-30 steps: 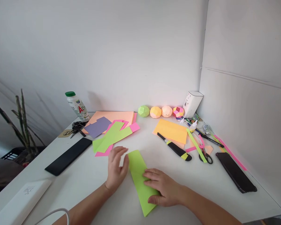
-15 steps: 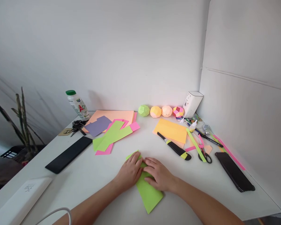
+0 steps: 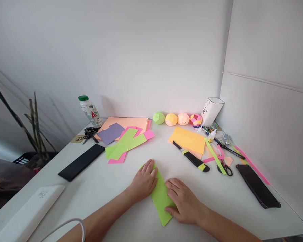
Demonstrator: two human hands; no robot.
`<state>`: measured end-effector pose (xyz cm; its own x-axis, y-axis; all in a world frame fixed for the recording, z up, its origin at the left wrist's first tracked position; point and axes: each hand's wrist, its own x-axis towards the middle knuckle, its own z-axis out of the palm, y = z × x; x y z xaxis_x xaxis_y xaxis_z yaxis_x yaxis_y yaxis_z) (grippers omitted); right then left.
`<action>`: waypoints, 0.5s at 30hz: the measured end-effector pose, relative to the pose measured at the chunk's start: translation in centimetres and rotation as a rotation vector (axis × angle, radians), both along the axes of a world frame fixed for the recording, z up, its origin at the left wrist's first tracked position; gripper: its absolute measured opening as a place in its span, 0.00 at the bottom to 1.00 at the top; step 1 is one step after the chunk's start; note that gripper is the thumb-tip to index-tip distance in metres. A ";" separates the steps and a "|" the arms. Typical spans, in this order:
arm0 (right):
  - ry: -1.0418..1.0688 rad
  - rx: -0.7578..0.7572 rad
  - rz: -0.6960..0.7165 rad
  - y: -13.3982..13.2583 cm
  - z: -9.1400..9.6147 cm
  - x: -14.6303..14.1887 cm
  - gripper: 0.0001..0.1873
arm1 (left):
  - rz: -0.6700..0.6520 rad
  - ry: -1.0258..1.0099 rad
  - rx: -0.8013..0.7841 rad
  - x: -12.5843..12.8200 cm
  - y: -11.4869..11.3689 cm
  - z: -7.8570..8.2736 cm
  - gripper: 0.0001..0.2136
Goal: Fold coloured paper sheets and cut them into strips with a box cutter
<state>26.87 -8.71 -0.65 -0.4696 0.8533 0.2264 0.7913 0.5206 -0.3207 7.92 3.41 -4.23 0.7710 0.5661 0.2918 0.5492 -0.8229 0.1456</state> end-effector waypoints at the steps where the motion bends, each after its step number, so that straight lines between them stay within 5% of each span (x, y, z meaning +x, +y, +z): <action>1: -0.014 0.008 0.001 -0.6 0.2 0.1 0.18 | 0.008 0.015 0.013 0.0 0.0 0.0 0.13; 9: -0.168 0.171 0.020 -5.5 1.5 0.8 0.16 | 0.023 0.052 0.065 0.1 -0.2 0.1 0.14; 12: -0.082 0.215 -0.023 -6.6 1.0 0.9 0.09 | 0.022 0.081 0.070 0.2 -0.2 0.0 0.15; 15: 0.113 0.105 -0.079 -6.4 0.8 2.0 0.08 | 0.024 0.093 0.062 0.1 -0.2 0.0 0.15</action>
<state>28.86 -15.16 0.12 -0.3688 0.8552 0.3641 0.7931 0.4938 -0.3566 8.07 3.24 -4.27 0.7827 0.5677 0.2551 0.5775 -0.8153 0.0422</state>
